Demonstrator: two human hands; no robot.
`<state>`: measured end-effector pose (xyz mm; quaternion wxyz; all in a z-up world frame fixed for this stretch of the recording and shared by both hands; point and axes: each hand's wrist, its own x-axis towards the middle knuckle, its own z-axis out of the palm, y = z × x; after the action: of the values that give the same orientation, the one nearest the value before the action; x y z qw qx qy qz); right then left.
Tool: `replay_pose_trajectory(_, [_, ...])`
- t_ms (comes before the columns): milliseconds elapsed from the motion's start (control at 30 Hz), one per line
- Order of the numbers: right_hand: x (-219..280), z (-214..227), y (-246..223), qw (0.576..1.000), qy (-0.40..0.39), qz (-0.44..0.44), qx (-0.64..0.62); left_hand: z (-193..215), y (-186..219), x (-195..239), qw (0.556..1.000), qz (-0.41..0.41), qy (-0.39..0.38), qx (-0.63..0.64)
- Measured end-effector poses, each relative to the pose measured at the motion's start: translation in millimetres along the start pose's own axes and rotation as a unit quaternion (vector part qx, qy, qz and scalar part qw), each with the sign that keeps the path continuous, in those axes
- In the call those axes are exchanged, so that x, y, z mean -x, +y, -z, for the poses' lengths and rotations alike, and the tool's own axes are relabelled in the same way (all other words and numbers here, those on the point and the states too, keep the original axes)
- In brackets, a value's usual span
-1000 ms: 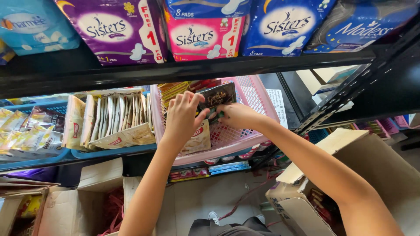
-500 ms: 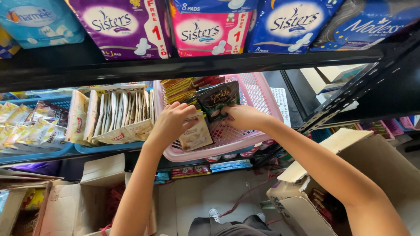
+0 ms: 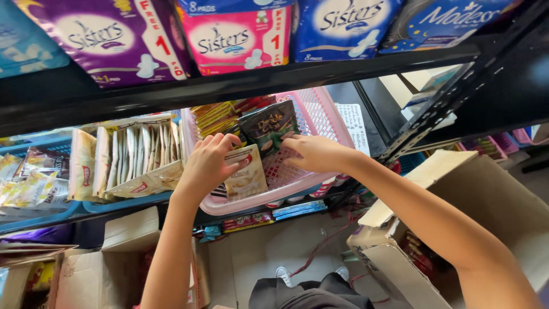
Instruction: Sorting and organizing small sachets of coffee and other food items into a pink basket and storage box.
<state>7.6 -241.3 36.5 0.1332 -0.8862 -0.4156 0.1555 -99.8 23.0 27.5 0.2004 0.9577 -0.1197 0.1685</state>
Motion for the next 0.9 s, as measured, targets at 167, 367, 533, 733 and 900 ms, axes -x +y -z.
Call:
replay_pose_trajectory(167, [49.4,18.3,-11.9,0.996,0.071,0.038,-0.029,10.7,43.6,-0.5,0.988,-0.069,0.123,-0.067])
replay_pose_trajectory(367, [150.7,37.6,-5.0,0.972,0.159,0.038,-0.168,-10.9,150.2,-4.1,0.972,-0.194,0.093,0.095])
replay_pose_trajectory(533, [244.9,-1.6,91.1,0.917,0.196,-0.081,-0.336,-102.5,215.4,-25.5,0.932,-0.275,-0.051,0.229])
replay_pose_trajectory(733, [348.2,-104.6,234.6,0.734,0.355,-0.266,-0.514,-246.1,272.0,-58.2,0.895,-0.267,-0.237,0.267])
replay_pose_trajectory(900, [415.6,-259.5,368.2,0.509,0.459,-0.351,-0.639,-369.3,310.8,-92.3,0.881,-0.244,-0.322,0.248])
